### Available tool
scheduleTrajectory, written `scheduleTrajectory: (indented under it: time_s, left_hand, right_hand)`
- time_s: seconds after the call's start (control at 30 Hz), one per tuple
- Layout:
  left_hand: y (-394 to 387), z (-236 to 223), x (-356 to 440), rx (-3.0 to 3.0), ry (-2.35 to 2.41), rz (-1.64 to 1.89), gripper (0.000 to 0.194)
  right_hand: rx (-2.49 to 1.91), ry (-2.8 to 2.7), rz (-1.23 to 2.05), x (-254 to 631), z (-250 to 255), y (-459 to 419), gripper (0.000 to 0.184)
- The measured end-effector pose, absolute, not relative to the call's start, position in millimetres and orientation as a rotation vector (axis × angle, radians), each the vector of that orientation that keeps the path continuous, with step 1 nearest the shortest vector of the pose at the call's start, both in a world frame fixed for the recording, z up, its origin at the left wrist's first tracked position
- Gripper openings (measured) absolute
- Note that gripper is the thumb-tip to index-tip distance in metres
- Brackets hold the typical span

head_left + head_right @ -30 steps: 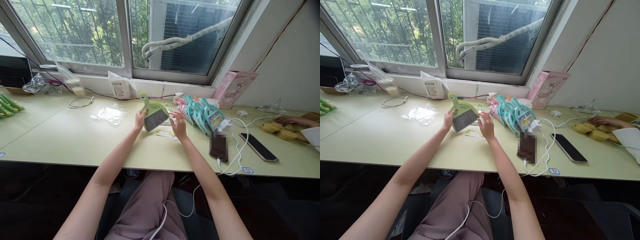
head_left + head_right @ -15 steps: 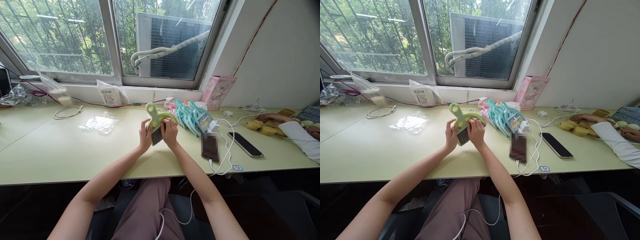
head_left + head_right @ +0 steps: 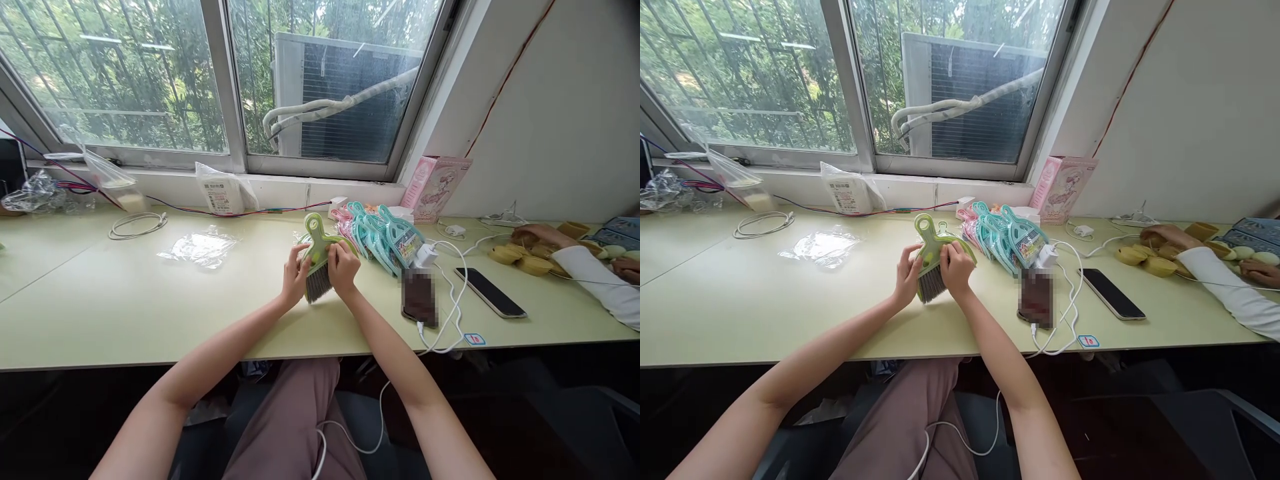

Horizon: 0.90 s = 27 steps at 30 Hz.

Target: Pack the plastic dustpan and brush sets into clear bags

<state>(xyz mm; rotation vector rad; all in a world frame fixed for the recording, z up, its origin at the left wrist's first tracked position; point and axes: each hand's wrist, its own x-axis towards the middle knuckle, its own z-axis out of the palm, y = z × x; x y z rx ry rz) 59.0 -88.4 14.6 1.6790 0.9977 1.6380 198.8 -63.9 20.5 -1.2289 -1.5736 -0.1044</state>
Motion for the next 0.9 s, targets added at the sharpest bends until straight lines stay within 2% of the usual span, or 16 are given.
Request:
scheduleTrajectory:
  time_s: [0.17,0.57,0.7,0.8,0.9]
  left_hand:
    - [-85,13,64,1.571,0.902,1.508,0.048]
    - [-78,14,67,1.483,0.846,1.45,0.053]
    - [-74,9,73,1.477,0.922,1.484,0.043]
    - [-56,3,65,1.343,1.079,1.52,0.027]
    - [-28,10,33,0.921,1.353,1.791,0.016]
  right_hand:
    - [-1.251,-1.458,-0.042,205,27,-60,0.057]
    - [-1.25,-1.344,0.034,207,28,-57,0.054]
    - [-1.228,-1.354,0.024,206,27,-59,0.052]
    - [-1.099,-1.311,0.058,203,27,-62,0.05]
    - [-0.964,-1.138,0.1,205,30,-63,0.05]
